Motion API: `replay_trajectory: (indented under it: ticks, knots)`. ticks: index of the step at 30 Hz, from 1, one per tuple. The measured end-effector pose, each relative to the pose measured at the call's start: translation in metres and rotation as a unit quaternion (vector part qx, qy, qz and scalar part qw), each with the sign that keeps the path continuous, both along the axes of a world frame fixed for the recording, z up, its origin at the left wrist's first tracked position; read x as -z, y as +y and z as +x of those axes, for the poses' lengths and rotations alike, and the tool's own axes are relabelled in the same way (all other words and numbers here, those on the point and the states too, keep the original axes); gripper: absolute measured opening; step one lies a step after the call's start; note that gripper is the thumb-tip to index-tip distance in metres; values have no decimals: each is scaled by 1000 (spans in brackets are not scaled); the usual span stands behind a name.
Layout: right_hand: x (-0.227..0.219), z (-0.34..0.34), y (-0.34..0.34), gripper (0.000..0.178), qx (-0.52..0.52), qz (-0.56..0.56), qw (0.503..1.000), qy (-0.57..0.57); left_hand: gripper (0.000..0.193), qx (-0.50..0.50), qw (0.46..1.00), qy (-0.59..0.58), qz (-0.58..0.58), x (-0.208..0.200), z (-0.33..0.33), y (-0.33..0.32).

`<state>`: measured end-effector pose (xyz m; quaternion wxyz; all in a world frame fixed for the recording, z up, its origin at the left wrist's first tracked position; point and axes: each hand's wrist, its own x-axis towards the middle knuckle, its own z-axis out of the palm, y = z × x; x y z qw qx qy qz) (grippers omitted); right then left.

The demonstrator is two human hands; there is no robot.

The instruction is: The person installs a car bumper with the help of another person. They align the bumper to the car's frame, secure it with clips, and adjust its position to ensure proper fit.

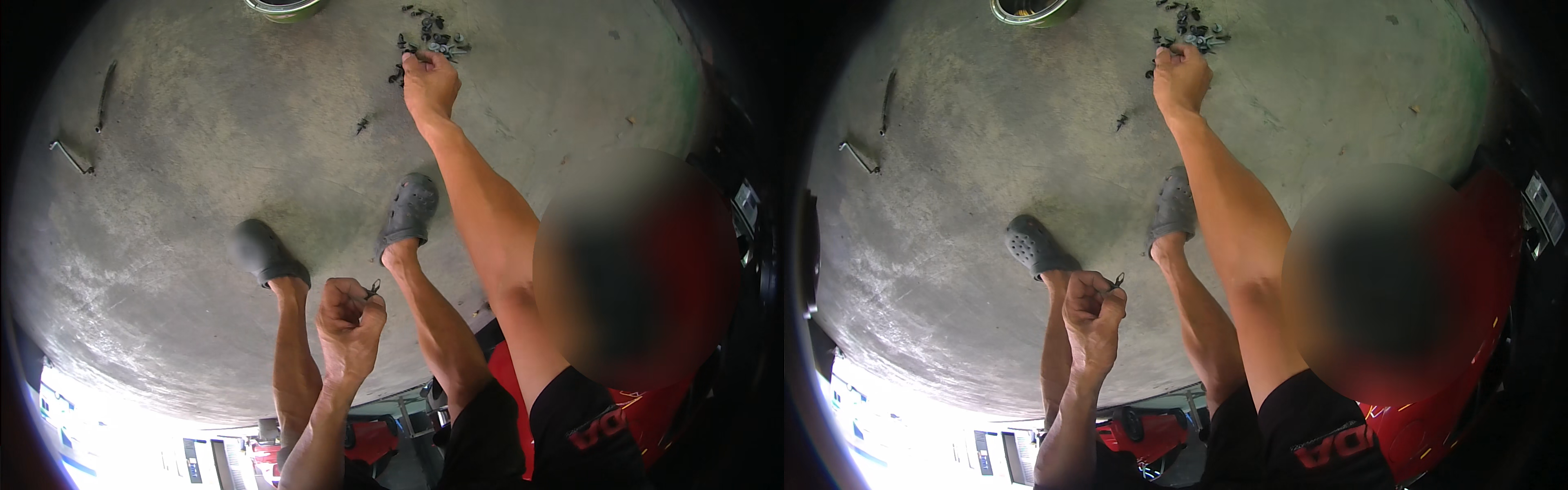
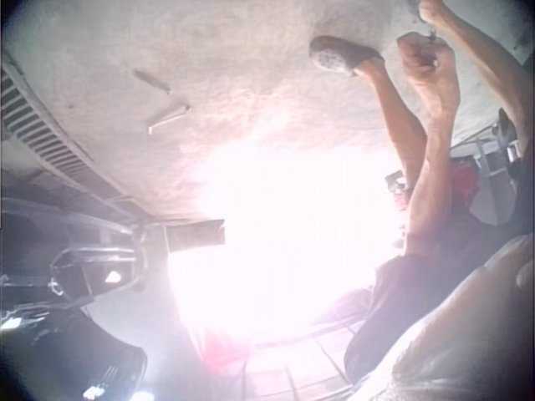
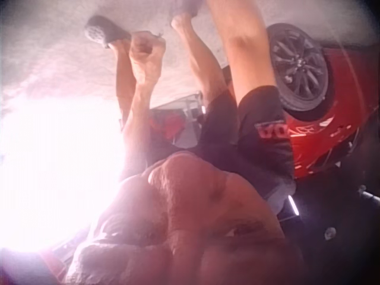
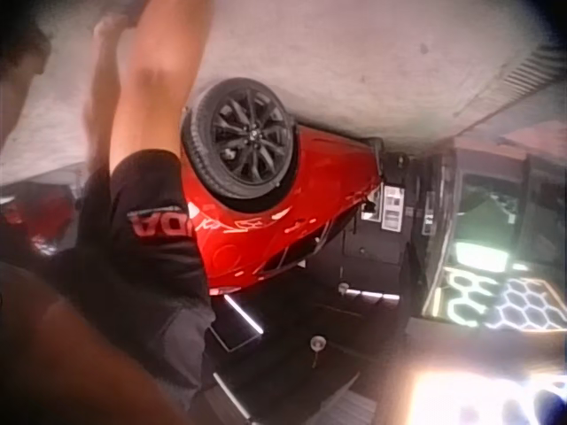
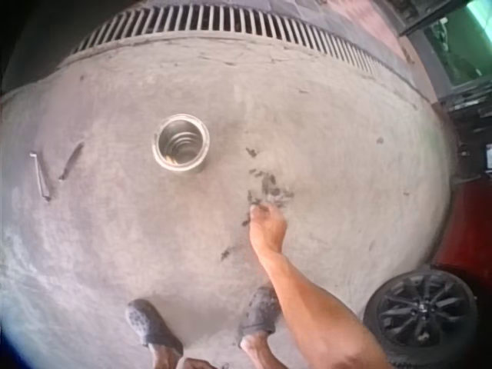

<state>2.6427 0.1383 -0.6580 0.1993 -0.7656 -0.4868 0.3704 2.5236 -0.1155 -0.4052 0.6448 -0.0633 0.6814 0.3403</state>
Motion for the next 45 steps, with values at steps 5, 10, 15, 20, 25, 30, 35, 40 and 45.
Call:
replay_trajectory:
  ticks: [5, 10, 15, 20, 25, 30, 35, 40, 45]
  knots:
    - [8, -9, 12, 25, -13, -4, 1000, -27, 22, -23, 999, 20, 40, 0, -6, -3]
    - [3, 4, -9, 26, 48, 32, 998, 40, 26, -46, 998, -21, 35, 2, -14, -4]
    - [-8, 36, -49, 37, 45, -44, 998, 15, 26, -41, 999, -13, 7, 4, -10, 1]
    - [7, 53, -85, 34, 73, -43, 989, 119, 22, -93, 996, -4, -4, 6, -2, 2]
    - [8, 45, -81, 34, 17, 36, 998, 38, 18, -62, 998, -3, 0, 10, 2, -1]
    - [1, 32, -20, 40, 20, 41, 998, 32, 17, -35, 999, 2, 16, 9, 5, 0]
    - [7, 23, 25, 44, -40, -25, 999, 26, 17, -41, 999, -5, 17, 9, 8, 2]
    - [3, 12, 16, 37, -50, -41, 997, 35, 19, -28, 1000, 4, 5, 11, 10, 4]
    - [15, 13, 44, 26, 30, 53, 998, -26, 18, -26, 1000, 6, -2, 9, 11, 12]
